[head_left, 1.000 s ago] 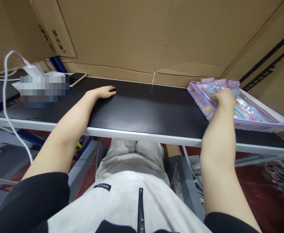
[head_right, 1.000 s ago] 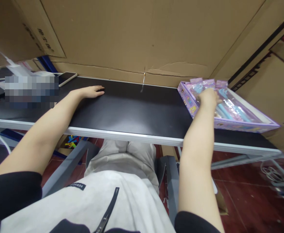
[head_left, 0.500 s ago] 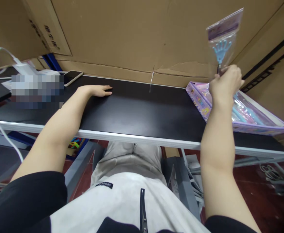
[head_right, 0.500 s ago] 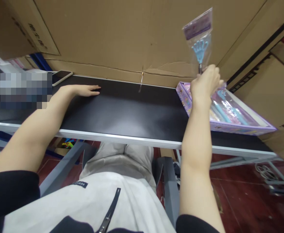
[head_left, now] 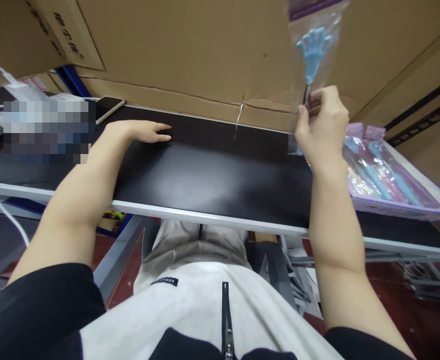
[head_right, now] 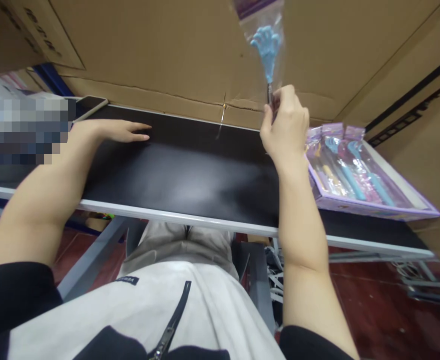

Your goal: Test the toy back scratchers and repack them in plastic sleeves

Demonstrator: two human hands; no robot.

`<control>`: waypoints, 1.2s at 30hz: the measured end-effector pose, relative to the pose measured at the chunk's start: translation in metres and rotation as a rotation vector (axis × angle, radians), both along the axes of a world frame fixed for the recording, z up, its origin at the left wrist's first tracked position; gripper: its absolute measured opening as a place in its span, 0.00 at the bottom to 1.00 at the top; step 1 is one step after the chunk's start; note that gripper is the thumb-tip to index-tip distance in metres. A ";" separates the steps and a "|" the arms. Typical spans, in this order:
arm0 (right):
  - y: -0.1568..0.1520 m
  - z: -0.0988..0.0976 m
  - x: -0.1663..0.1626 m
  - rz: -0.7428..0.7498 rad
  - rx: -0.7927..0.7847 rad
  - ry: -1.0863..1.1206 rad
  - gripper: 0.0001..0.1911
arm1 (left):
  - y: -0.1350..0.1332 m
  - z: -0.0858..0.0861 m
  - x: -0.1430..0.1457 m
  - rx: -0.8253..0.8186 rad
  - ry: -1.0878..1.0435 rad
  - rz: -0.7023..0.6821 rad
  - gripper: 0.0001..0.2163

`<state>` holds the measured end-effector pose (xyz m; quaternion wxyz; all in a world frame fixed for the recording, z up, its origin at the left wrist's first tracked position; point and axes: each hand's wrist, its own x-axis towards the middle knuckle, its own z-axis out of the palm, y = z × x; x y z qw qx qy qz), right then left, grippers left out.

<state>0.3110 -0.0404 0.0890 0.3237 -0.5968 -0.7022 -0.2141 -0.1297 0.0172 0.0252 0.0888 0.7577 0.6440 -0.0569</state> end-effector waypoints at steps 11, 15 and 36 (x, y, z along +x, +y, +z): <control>0.025 -0.024 0.039 -0.021 -0.056 -0.203 0.13 | -0.051 0.037 0.025 0.196 -0.141 -0.128 0.36; 0.025 -0.025 0.039 -0.045 -0.072 -0.201 0.13 | -0.061 0.045 0.027 0.219 -0.127 -0.071 0.35; 0.025 0.009 -0.057 0.424 -0.082 0.777 0.19 | -0.068 0.075 0.103 0.279 -0.248 -0.088 0.27</control>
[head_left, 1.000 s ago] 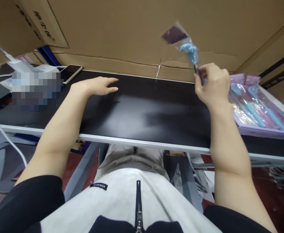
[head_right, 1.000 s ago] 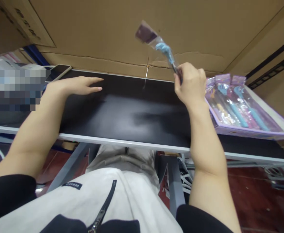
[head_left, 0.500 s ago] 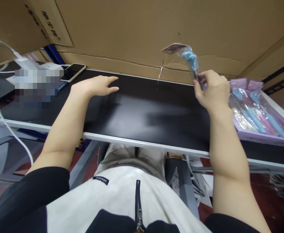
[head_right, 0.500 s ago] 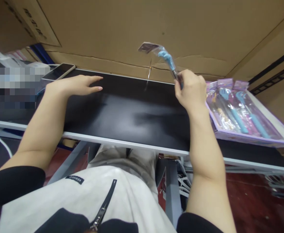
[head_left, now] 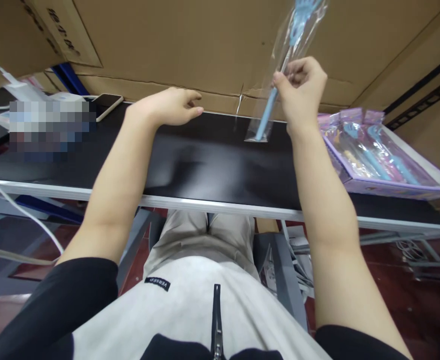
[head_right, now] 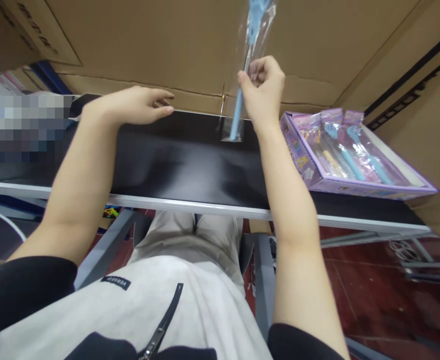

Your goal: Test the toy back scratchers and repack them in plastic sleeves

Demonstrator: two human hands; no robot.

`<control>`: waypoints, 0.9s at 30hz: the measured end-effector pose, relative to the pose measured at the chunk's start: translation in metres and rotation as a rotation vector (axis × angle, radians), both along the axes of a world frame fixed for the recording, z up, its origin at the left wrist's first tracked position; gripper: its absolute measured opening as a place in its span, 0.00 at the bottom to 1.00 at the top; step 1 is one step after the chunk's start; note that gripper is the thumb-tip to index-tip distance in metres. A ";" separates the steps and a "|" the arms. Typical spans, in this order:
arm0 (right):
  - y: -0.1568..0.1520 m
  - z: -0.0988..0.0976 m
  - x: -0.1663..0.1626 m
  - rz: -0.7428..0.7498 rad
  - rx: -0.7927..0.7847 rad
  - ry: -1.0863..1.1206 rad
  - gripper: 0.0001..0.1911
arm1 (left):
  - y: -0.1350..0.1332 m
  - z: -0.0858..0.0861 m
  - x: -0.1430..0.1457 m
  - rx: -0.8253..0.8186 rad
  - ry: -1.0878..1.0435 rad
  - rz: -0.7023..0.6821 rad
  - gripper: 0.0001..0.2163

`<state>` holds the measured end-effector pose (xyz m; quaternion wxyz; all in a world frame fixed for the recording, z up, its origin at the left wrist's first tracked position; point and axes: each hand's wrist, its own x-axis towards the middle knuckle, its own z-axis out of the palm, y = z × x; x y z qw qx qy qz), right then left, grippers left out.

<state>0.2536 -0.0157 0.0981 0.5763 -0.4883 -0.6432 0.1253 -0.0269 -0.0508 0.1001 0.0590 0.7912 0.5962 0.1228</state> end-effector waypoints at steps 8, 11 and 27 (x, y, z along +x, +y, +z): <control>0.025 -0.064 -0.022 0.083 -0.301 0.500 0.29 | 0.040 -0.077 0.009 0.263 -0.106 -0.251 0.21; 0.028 -0.071 -0.015 0.073 -0.316 0.550 0.31 | 0.046 -0.085 0.010 0.238 -0.135 -0.297 0.19; 0.031 -0.068 -0.007 0.077 -0.387 0.632 0.24 | 0.042 -0.096 0.039 0.368 -0.235 -0.415 0.12</control>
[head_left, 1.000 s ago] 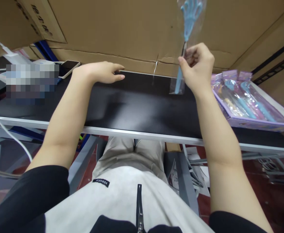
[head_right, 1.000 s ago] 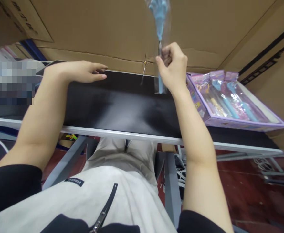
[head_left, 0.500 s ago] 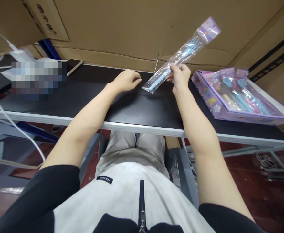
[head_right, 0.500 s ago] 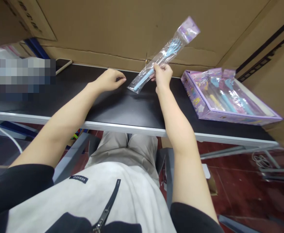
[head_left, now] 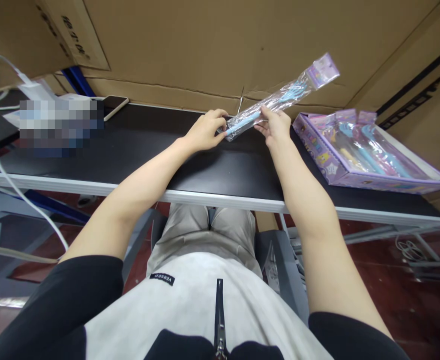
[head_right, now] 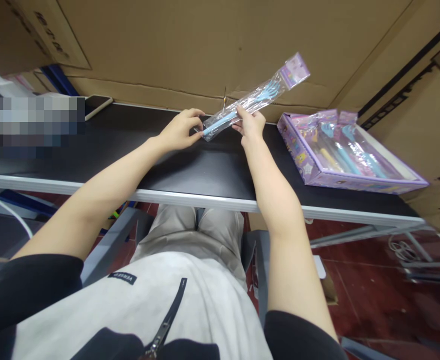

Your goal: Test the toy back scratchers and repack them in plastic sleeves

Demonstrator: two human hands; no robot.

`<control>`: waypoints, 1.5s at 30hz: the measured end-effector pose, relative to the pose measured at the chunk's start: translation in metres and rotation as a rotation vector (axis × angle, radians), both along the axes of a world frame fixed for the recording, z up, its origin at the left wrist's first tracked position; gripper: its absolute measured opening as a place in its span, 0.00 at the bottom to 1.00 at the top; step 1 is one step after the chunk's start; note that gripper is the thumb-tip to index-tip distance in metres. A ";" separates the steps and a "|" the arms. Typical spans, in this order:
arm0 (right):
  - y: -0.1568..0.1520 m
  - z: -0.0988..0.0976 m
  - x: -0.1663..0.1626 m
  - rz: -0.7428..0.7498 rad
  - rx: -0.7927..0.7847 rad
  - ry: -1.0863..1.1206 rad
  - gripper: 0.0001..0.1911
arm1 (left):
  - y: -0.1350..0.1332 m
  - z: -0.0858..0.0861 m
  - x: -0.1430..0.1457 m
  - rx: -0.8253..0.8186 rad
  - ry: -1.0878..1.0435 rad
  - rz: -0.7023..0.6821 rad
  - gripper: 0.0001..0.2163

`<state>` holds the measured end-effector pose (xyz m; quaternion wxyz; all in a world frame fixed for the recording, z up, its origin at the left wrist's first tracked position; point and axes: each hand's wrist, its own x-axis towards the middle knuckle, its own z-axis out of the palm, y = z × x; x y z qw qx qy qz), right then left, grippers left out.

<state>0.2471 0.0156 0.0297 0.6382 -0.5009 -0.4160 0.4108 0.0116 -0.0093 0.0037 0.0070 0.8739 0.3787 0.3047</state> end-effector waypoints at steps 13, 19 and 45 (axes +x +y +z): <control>-0.011 -0.004 -0.016 0.091 0.009 0.055 0.25 | 0.005 -0.003 -0.001 0.020 0.016 0.091 0.13; -0.005 -0.006 -0.012 0.078 -0.038 0.058 0.29 | 0.005 -0.002 -0.002 0.004 0.003 0.120 0.13; 0.038 -0.005 0.056 -0.211 -0.085 0.224 0.13 | -0.008 0.009 0.002 -0.066 -0.042 0.172 0.11</control>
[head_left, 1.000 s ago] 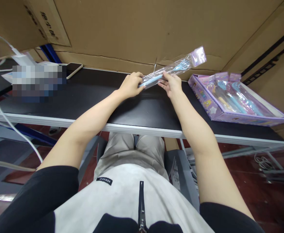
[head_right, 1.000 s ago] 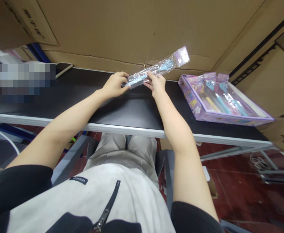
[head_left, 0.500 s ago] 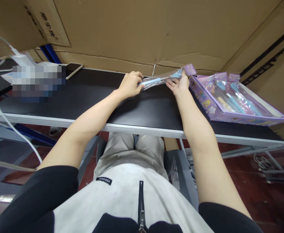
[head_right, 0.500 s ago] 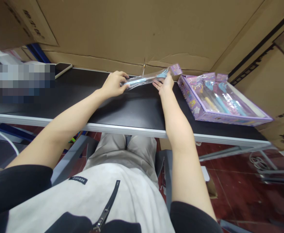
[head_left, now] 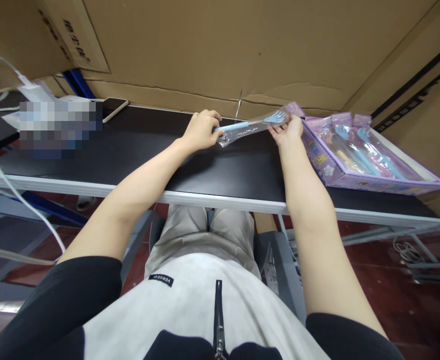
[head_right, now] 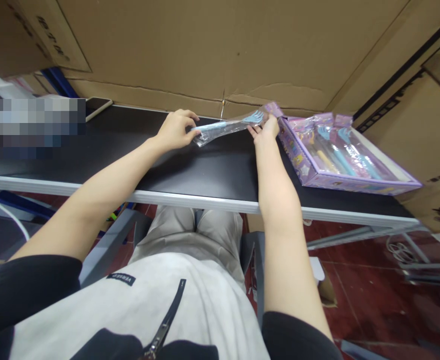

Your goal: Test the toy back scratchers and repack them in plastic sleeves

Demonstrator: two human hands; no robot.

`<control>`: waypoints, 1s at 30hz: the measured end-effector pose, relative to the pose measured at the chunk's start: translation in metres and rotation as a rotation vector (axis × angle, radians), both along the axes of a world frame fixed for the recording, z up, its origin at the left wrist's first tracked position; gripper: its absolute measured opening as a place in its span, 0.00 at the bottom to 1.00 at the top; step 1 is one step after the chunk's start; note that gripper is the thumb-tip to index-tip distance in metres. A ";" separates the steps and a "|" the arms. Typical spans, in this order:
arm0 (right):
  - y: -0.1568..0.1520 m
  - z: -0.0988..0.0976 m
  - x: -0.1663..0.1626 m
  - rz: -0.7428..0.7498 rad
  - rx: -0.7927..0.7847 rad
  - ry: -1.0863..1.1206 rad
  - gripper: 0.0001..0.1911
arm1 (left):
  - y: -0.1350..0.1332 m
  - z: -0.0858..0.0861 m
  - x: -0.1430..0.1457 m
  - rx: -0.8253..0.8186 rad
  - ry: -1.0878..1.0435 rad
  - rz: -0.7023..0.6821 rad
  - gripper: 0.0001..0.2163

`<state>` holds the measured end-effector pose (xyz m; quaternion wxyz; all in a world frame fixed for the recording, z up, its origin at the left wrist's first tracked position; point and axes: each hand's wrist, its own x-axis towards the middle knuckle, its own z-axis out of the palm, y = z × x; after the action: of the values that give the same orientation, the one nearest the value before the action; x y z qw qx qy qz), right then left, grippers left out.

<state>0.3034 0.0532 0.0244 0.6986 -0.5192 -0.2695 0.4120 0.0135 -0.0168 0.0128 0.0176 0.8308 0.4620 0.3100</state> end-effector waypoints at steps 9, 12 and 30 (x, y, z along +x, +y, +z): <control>-0.027 0.023 0.015 -0.131 0.064 0.081 0.28 | 0.002 0.003 -0.007 -0.057 -0.025 0.085 0.11; -0.034 0.032 0.012 -0.215 0.087 0.071 0.35 | 0.005 0.001 -0.011 -0.062 -0.050 0.149 0.12; -0.019 0.026 0.009 -0.338 0.133 0.195 0.15 | -0.017 0.024 -0.005 -0.395 0.276 0.504 0.26</control>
<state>0.3121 0.0343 0.0504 0.8134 -0.4672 -0.1363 0.3187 0.0087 -0.0337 0.0365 0.0382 0.7052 0.7017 0.0941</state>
